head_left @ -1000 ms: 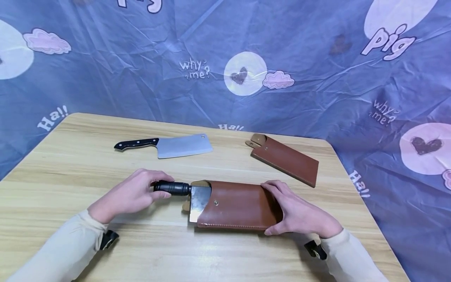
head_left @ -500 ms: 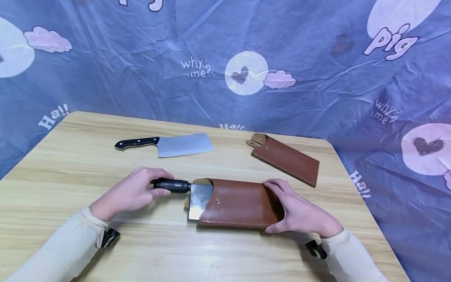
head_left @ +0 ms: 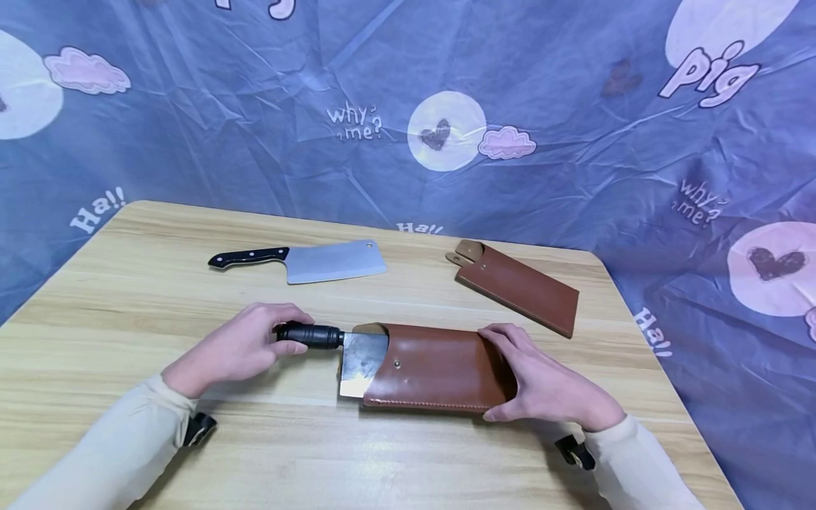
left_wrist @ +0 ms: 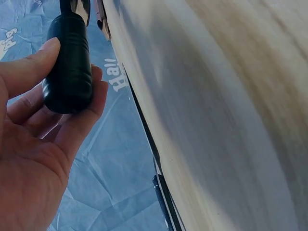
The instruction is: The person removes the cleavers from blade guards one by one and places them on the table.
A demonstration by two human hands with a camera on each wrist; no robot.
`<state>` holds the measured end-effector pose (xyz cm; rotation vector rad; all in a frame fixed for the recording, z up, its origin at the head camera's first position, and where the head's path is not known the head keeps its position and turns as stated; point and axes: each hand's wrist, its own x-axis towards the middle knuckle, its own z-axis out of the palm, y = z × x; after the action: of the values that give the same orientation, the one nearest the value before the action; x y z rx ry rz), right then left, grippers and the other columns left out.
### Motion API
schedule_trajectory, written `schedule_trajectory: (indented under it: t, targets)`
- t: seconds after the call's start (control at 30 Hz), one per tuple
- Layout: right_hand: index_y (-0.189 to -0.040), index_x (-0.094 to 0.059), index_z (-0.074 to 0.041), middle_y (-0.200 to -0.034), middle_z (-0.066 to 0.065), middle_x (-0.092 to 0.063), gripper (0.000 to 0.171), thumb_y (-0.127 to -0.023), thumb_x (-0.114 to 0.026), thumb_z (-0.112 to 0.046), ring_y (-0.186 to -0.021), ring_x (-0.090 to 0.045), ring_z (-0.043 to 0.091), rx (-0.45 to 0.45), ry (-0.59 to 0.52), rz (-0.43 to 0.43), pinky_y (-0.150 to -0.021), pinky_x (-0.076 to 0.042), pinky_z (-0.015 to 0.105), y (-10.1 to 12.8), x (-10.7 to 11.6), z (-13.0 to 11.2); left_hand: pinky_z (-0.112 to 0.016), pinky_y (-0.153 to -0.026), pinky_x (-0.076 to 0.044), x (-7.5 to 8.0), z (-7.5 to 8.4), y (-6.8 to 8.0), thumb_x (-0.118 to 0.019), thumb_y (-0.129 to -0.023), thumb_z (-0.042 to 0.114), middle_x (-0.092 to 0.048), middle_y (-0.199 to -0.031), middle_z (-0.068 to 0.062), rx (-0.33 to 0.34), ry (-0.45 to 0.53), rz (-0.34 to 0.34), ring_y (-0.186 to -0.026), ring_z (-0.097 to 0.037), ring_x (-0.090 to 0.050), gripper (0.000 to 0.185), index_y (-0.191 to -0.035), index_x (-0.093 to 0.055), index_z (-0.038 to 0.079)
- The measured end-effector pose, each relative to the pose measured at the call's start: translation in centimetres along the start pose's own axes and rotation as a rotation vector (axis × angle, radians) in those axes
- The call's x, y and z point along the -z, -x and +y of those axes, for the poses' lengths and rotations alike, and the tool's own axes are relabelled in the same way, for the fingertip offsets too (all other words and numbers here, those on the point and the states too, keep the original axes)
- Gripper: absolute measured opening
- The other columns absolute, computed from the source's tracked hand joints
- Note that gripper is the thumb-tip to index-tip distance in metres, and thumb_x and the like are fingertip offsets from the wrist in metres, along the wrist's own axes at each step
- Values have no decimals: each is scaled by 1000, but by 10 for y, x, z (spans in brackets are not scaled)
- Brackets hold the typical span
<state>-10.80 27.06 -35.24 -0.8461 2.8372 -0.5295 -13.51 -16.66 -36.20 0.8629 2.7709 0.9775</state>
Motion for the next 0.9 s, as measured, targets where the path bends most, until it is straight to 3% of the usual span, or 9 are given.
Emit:
schedule_trajectory:
  t: [0.2,0.37,0.6,0.9]
  targets:
    - [-147,-37,-8,-142,2,-35,113,-57,-91,-53,-128,-38,16,15,18,17,-104,-41,39,1,-2,1,-52,-95,-48,1,-1,-2,-76,-85,12,-68,-113,-5,-10,-1,12,-99,-21,-61,31,-115,-68,7]
    - [-147,-37,-8,-142,2,-35,113,-57,-91,-52,-128,-38,16,15,15,11,-103,-42,39,1,-3,1,-50,-91,-50,1,-3,2,-75,-86,12,-68,-114,-7,-8,-8,4,-86,-17,-61,33,-117,-67,4]
    - [-146,-37,-8,-142,2,-35,113,-57,-91,-53,-128,-38,15,13,23,12,-102,-42,39,3,-3,2,-50,-91,-51,-2,-2,2,-75,-86,10,-68,-111,-2,-83,-24,24,-101,-24,-64,31,-116,-68,6]
    - [-146,-37,-7,-142,3,-34,113,-57,-91,-52,-128,-38,18,7,50,25,-101,-43,40,8,-1,3,-51,-95,-49,-6,-1,-1,-75,-86,12,-68,-113,-2,-86,-26,20,-105,-27,-64,33,-118,-68,5]
